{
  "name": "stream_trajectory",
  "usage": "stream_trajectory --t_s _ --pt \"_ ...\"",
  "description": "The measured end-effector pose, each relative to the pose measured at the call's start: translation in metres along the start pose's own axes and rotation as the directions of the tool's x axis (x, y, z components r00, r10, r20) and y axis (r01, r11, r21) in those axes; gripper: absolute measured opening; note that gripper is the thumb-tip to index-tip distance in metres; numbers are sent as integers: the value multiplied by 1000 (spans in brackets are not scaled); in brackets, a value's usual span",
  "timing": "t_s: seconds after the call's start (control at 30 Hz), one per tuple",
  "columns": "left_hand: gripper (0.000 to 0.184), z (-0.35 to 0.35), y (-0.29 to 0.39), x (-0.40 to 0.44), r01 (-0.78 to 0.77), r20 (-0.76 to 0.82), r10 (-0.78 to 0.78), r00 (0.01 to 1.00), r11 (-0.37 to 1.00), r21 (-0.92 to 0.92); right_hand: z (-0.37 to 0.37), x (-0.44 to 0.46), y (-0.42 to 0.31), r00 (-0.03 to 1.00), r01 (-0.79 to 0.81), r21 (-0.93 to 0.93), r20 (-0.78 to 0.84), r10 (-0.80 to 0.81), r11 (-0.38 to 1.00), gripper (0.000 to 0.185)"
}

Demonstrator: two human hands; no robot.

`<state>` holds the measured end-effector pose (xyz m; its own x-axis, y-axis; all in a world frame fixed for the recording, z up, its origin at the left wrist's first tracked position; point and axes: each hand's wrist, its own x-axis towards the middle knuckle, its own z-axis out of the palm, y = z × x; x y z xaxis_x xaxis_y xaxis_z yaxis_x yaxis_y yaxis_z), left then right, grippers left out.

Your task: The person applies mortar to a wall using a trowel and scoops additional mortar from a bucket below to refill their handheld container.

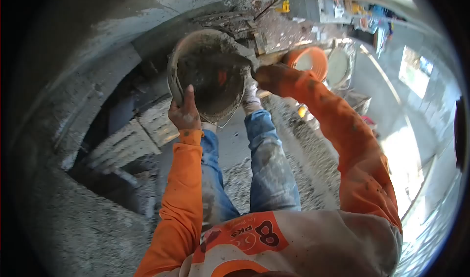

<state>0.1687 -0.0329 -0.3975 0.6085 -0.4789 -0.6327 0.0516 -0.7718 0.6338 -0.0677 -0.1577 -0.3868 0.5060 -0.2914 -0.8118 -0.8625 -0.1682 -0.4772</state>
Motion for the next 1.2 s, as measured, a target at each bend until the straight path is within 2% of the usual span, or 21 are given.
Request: stream_trajectory --t_s 0.07,0.13,0.27,0.33,0.37,0.47,0.5,0.57,0.63,0.67,0.7,0.73,0.8,0.83,0.87,0.93,0.97,1.0,1.07,1.13,1.2 --pt "49 4 14 -1 -68 58 78 995 984 -163 19 27 -21 982 -190 10 2 190 982 25" --pt "47 4 35 -7 -149 80 149 986 989 4 73 65 -11 973 -229 113 19 228 967 23" --pt "42 21 46 -2 -271 128 247 960 936 224 101 25 -42 883 -203 -5 -434 180 979 22" --pt "42 39 59 -16 -367 232 333 914 922 121 64 -18 -36 901 -160 339 -333 278 927 26" --pt "43 44 64 -23 -422 281 399 873 906 28 58 -16 -28 863 -307 436 -248 440 846 30" --pt "52 73 80 -33 -451 420 359 833 882 141 103 7 17 840 -209 482 -358 408 851 28" --pt "52 87 87 -41 -466 425 366 828 871 157 127 23 26 880 -236 414 -293 374 879 26" --pt "48 104 102 -57 -539 408 366 836 682 494 143 23 41 983 -132 227 -93 157 965 22" --pt "41 114 102 -59 -570 382 422 822 617 544 74 -61 51 978 134 376 -202 -60 917 19" --pt "41 119 105 -59 -571 372 434 820 589 572 95 -32 84 760 504 -145 -393 -517 852 20" --pt "37 124 105 -61 -545 390 401 829 734 404 84 -32 88 971 3 285 -231 66 958 23" --pt "34 129 105 -65 -486 423 367 828 847 215 79 -38 88 970 19 305 -238 57 952 23" --pt "31 147 121 -73 -499 419 408 811 857 132 59 -46 86 829 -93 571 -410 381 816 22" --pt "31 153 134 -76 -449 392 359 847 878 164 49 -47 74 865 -236 535 -265 426 811 21" --pt "32 155 143 -80 -387 354 301 885 900 201 43 -62 75 870 -222 544 -265 416 809 21" --pt "34 153 149 -77 -316 303 225 926 901 298 31 -84 91 969 60 323 -247 23 945 23" --pt "35 152 146 -76 -457 358 347 867 840 291 26 -88 101 965 203 259 -215 -148 944 24" --pt "35 152 150 -82 -586 412 457 788 762 276 7 -92 103 962 211 258 -224 -154 943 24" --pt "35 150 166 -100 -587 441 431 787 744 321 -29 -100 105 908 -166 470 -270 320 867 26" --pt "36 154 181 -116 -589 467 406 785 722 363 -9 -77 104 937 -147 400 -238 257 905 25" --pt "33 158 195 -131 -633 474 486 734 743 219 4 -68 95 981 -101 252 -135 138 962 23"
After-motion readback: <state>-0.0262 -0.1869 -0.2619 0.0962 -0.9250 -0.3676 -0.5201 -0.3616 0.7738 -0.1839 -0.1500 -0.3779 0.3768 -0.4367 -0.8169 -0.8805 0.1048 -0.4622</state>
